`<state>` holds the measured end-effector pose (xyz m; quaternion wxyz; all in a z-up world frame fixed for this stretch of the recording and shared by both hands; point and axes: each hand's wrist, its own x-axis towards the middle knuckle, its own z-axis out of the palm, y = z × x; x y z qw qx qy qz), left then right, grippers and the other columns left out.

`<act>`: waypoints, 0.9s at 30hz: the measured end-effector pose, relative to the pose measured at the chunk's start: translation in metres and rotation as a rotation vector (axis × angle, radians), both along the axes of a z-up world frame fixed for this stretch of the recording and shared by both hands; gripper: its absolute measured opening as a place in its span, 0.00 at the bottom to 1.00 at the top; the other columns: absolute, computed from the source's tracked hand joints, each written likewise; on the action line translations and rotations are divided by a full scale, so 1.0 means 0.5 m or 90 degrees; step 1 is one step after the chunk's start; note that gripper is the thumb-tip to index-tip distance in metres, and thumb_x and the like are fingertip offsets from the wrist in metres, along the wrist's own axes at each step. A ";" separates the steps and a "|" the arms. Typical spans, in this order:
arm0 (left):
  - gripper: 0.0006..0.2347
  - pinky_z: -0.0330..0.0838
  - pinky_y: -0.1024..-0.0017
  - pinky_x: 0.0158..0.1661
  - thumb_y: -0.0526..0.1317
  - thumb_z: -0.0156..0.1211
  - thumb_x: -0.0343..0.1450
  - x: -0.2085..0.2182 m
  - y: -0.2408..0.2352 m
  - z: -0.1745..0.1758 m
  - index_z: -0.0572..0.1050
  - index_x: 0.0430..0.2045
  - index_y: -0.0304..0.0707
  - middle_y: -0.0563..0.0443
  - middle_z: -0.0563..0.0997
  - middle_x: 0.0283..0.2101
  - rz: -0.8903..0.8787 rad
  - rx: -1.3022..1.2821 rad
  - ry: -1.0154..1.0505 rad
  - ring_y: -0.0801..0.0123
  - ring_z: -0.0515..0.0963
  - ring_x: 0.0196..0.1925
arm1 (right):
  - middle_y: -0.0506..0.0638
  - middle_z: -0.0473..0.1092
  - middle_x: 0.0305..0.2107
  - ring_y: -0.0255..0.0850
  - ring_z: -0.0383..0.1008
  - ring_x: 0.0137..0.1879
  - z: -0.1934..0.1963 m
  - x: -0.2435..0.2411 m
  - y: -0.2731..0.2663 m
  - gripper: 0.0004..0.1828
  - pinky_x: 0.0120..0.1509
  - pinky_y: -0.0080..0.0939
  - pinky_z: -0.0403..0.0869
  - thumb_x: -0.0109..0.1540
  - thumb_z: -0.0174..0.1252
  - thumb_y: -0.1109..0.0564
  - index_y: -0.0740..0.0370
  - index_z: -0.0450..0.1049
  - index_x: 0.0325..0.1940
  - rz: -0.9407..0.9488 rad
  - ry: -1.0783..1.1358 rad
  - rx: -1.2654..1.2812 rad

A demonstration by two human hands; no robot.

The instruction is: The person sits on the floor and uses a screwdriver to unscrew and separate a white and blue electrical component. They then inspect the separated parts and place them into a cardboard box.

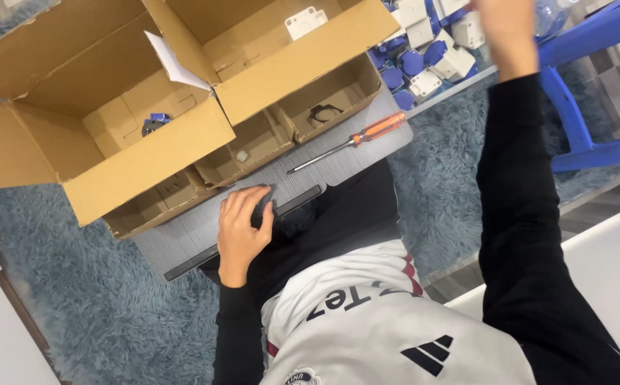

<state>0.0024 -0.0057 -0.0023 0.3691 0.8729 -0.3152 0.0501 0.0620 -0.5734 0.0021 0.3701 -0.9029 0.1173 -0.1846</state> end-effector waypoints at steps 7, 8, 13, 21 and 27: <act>0.09 0.70 0.62 0.54 0.38 0.60 0.79 -0.001 -0.004 0.002 0.82 0.50 0.40 0.52 0.84 0.51 0.012 0.031 0.014 0.59 0.80 0.53 | 0.61 0.73 0.53 0.50 0.74 0.37 -0.260 0.100 0.011 0.23 0.45 0.56 0.73 0.71 0.72 0.49 0.67 0.76 0.62 0.052 0.072 -0.205; 0.09 0.70 0.62 0.54 0.38 0.60 0.79 -0.003 -0.003 0.003 0.82 0.50 0.40 0.52 0.84 0.51 0.014 0.033 0.015 0.59 0.80 0.53 | 0.61 0.73 0.53 0.50 0.74 0.37 -0.273 0.111 0.023 0.23 0.45 0.56 0.73 0.71 0.72 0.49 0.67 0.76 0.62 0.054 0.072 -0.203; 0.09 0.71 0.61 0.56 0.38 0.60 0.78 -0.001 -0.001 0.001 0.82 0.50 0.39 0.51 0.85 0.51 0.017 0.018 0.014 0.59 0.81 0.53 | 0.55 0.64 0.64 0.54 0.70 0.47 -0.277 0.176 0.097 0.51 0.44 0.53 0.74 0.48 0.72 0.57 0.66 0.66 0.76 0.115 0.139 -0.681; 0.09 0.72 0.60 0.55 0.38 0.60 0.79 0.001 0.002 0.001 0.82 0.50 0.39 0.51 0.85 0.50 0.023 0.011 0.022 0.58 0.81 0.52 | 0.51 0.77 0.44 0.51 0.72 0.49 -0.369 0.209 0.054 0.21 0.50 0.49 0.71 0.60 0.64 0.62 0.56 0.76 0.58 0.098 0.101 -0.746; 0.08 0.72 0.60 0.54 0.38 0.61 0.78 0.001 0.007 0.002 0.83 0.49 0.39 0.51 0.85 0.50 0.025 -0.004 0.019 0.58 0.81 0.51 | 0.62 0.70 0.55 0.55 0.72 0.45 -0.216 0.091 0.120 0.43 0.48 0.55 0.73 0.56 0.83 0.59 0.68 0.69 0.70 0.071 -0.081 -0.309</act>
